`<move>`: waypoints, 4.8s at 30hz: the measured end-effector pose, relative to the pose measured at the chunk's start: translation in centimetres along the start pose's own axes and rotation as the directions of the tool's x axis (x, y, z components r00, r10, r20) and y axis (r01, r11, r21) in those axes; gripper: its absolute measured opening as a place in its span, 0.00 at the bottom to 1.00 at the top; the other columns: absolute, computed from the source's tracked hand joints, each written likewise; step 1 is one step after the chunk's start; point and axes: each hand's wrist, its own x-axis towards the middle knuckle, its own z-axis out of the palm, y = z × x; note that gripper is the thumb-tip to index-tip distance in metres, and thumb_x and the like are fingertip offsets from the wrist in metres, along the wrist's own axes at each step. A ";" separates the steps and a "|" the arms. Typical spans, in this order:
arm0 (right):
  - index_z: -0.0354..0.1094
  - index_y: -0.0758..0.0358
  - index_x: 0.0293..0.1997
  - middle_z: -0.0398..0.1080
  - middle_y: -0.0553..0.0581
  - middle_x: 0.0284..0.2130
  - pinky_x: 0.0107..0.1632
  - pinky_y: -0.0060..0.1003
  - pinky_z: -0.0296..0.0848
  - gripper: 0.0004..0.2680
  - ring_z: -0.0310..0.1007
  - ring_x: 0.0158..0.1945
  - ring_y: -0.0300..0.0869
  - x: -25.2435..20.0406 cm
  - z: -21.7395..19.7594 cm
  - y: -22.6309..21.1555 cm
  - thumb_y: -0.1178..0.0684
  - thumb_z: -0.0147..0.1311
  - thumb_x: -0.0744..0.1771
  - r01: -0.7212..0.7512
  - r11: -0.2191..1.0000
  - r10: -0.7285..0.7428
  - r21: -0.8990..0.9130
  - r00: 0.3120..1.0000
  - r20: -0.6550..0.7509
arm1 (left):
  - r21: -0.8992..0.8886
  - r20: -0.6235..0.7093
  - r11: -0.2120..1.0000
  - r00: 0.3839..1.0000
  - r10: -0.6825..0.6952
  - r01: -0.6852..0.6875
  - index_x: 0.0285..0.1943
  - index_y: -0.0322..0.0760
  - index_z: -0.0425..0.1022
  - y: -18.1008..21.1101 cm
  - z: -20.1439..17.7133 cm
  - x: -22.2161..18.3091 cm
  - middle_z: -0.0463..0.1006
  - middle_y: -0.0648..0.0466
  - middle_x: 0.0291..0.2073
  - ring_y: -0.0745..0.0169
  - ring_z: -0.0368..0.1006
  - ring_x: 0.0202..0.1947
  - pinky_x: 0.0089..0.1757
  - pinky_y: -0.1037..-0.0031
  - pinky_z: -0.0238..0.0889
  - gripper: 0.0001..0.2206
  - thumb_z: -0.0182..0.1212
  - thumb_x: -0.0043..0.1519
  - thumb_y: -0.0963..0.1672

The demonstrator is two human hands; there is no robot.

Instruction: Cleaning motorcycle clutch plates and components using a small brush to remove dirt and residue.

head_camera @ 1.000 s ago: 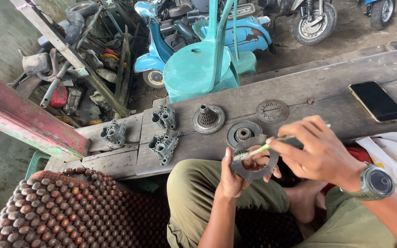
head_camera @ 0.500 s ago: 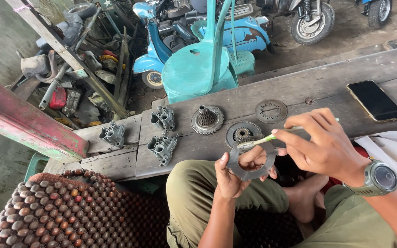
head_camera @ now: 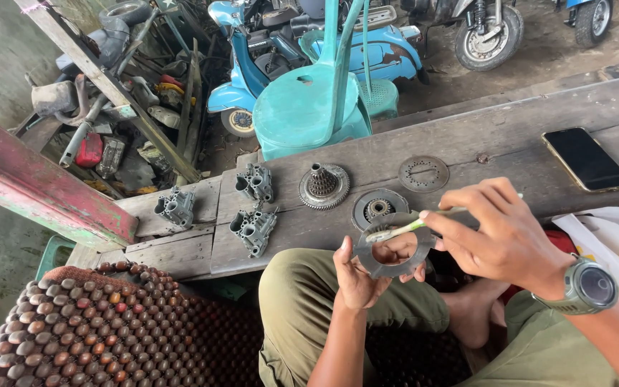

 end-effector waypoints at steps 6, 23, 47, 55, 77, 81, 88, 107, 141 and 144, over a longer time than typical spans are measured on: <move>0.71 0.55 0.54 0.71 0.61 0.45 0.46 0.47 0.64 0.11 0.68 0.40 0.52 0.0 -0.3 1.1 0.61 0.53 0.66 -0.041 0.997 0.039 -0.062 0.999 -0.035 | -0.119 -0.064 0.987 0.993 0.101 -0.108 0.45 0.43 0.68 -0.9 0.3 0.0 0.69 0.23 0.62 0.54 0.71 0.35 0.36 0.75 0.57 0.31 0.29 0.65 0.65; 0.68 0.56 0.55 0.69 0.60 0.45 0.45 0.46 0.62 0.10 0.69 0.42 0.49 0.6 -0.1 0.0 0.58 0.53 0.67 0.063 0.998 -0.063 -0.005 0.998 0.012 | -0.174 -0.030 0.974 0.990 0.140 -0.143 0.74 0.33 0.64 -3.8 -2.1 -0.7 0.72 0.42 0.54 0.46 0.69 0.35 0.41 0.66 0.55 0.41 0.25 0.68 0.63; 0.69 0.53 0.55 0.69 0.60 0.47 0.50 0.48 0.65 0.11 0.67 0.42 0.52 2.6 0.8 -3.0 0.58 0.45 0.68 0.006 0.997 -0.007 0.077 1.000 0.011 | -0.048 -0.065 0.997 0.996 -0.058 0.055 0.59 0.25 0.74 3.8 1.9 -4.8 0.77 0.38 0.60 0.62 0.75 0.36 0.36 0.80 0.65 0.48 0.16 0.65 0.65; 0.67 0.51 0.55 0.70 0.57 0.48 0.52 0.47 0.63 0.11 0.67 0.41 0.49 5.5 2.9 -5.3 0.61 0.47 0.68 -0.062 0.993 0.057 0.102 0.997 0.044 | -0.067 -0.088 0.991 0.989 -0.120 0.115 0.70 0.21 0.69 6.6 -0.6 -7.0 0.73 0.38 0.65 0.50 0.77 0.48 0.48 0.72 0.72 0.51 0.17 0.64 0.67; 0.72 0.43 0.55 0.71 0.47 0.51 0.57 0.49 0.52 0.17 0.72 0.45 0.44 8.5 5.2 -13.5 0.65 0.50 0.66 -0.128 0.987 0.139 -0.098 0.984 0.110 | -0.313 -0.056 0.949 0.998 0.012 -0.029 0.74 0.21 0.65 5.2 -4.6 -13.6 0.69 0.31 0.68 0.38 0.74 0.59 0.53 0.70 0.72 0.50 0.19 0.67 0.66; 0.71 0.44 0.55 0.71 0.48 0.51 0.56 0.49 0.51 0.18 0.72 0.47 0.44 8.7 5.2 -13.9 0.66 0.50 0.64 -0.123 0.989 0.132 -0.088 0.986 0.102 | -0.344 -0.092 0.937 0.995 0.036 -0.066 0.80 0.33 0.60 4.8 -4.7 -13.6 0.69 0.26 0.66 0.28 0.71 0.59 0.53 0.63 0.71 0.45 0.23 0.69 0.66; 0.70 0.44 0.56 0.70 0.48 0.51 0.55 0.48 0.52 0.16 0.71 0.47 0.43 9.1 4.7 -13.1 0.60 0.54 0.65 -0.107 0.991 0.116 -0.076 0.985 0.126 | -0.464 -0.102 0.882 0.994 0.036 -0.080 0.83 0.34 0.58 4.6 -4.9 -12.7 0.70 0.24 0.62 0.24 0.72 0.58 0.51 0.61 0.74 0.42 0.23 0.72 0.64; 0.72 0.51 0.56 0.73 0.55 0.49 0.47 0.46 0.62 0.15 0.74 0.45 0.48 6.5 2.2 -4.1 0.65 0.48 0.68 -0.098 0.978 0.098 -0.184 0.995 -0.011 | -0.311 -0.016 0.945 0.994 -0.107 0.097 0.90 0.33 0.46 7.7 -1.3 -4.7 0.70 0.28 0.65 0.31 0.72 0.59 0.49 0.62 0.76 0.44 0.28 0.71 0.64; 0.68 0.79 0.47 0.68 0.76 0.48 0.60 0.57 0.77 0.04 0.74 0.51 0.65 1.9 1.8 -4.8 0.74 0.51 0.72 -0.195 0.929 0.282 0.315 0.922 -0.263 | -0.420 0.124 0.907 0.992 0.029 0.026 0.88 0.34 0.38 2.1 -1.0 -2.7 0.65 0.29 0.68 0.35 0.71 0.63 0.44 0.50 0.78 0.41 0.45 0.71 0.58; 0.69 0.76 0.46 0.68 0.75 0.48 0.56 0.53 0.77 0.03 0.73 0.51 0.63 2.2 2.0 -5.5 0.70 0.50 0.71 -0.137 0.924 0.227 0.358 0.948 -0.224 | -0.365 0.114 0.931 0.993 0.031 0.013 0.87 0.36 0.44 1.9 -1.2 -2.7 0.66 0.29 0.67 0.36 0.71 0.63 0.44 0.51 0.79 0.38 0.43 0.72 0.58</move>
